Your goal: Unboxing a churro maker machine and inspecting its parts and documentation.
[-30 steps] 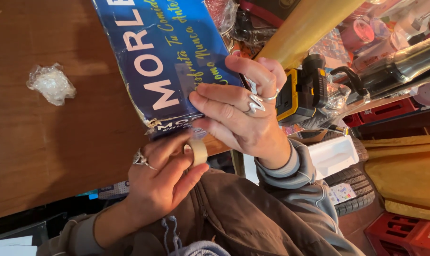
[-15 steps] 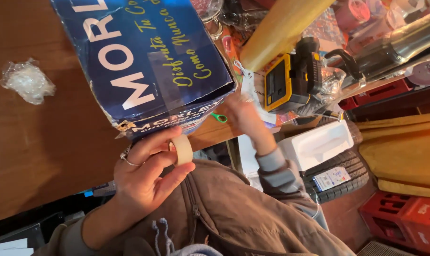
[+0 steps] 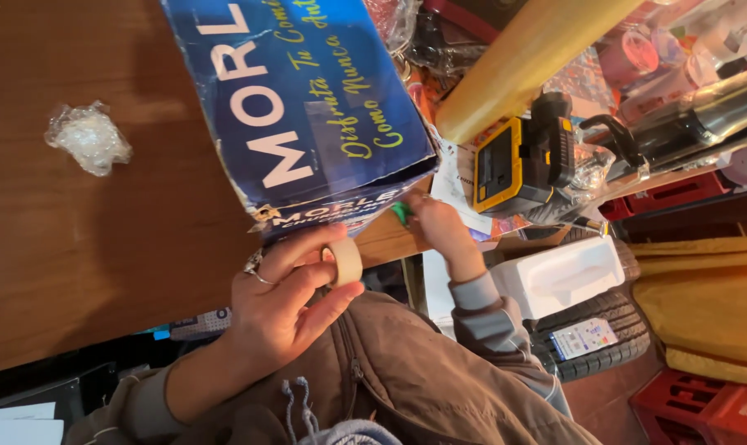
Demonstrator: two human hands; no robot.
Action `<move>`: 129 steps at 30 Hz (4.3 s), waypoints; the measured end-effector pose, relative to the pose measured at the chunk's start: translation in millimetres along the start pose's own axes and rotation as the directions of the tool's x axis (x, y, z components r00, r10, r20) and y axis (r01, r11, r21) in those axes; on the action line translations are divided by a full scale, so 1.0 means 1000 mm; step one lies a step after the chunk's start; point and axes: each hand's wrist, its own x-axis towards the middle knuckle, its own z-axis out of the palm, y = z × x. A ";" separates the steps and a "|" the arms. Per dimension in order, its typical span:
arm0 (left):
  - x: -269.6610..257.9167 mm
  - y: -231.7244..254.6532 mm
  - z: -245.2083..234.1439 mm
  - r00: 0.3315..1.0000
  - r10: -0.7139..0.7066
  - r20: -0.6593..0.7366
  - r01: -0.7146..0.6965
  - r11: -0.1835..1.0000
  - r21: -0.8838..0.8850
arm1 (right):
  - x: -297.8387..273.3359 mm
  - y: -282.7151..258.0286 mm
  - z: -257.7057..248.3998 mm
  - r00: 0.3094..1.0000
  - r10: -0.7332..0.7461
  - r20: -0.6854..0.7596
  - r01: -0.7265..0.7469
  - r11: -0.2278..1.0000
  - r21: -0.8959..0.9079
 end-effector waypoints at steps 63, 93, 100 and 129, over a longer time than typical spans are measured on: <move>0.011 -0.006 0.007 0.961 0.253 0.111 -0.239 0.963 -0.124 | 0.036 0.009 0.013 0.980 0.039 -0.194 -0.017 0.993 0.115; 0.007 0.003 -0.024 0.925 0.375 0.066 -0.381 0.919 0.106 | -0.006 -0.216 -0.200 0.763 -0.429 -0.483 0.636 0.628 0.448; -0.009 -0.002 -0.031 0.970 0.231 -0.077 -0.223 0.970 0.101 | 0.000 -0.243 -0.247 0.676 -0.434 -0.595 0.659 0.717 0.226; -0.008 -0.006 -0.031 0.975 0.095 -0.200 -0.057 0.981 0.186 | 0.082 -0.279 -0.275 0.789 -0.514 -0.337 0.595 0.776 0.210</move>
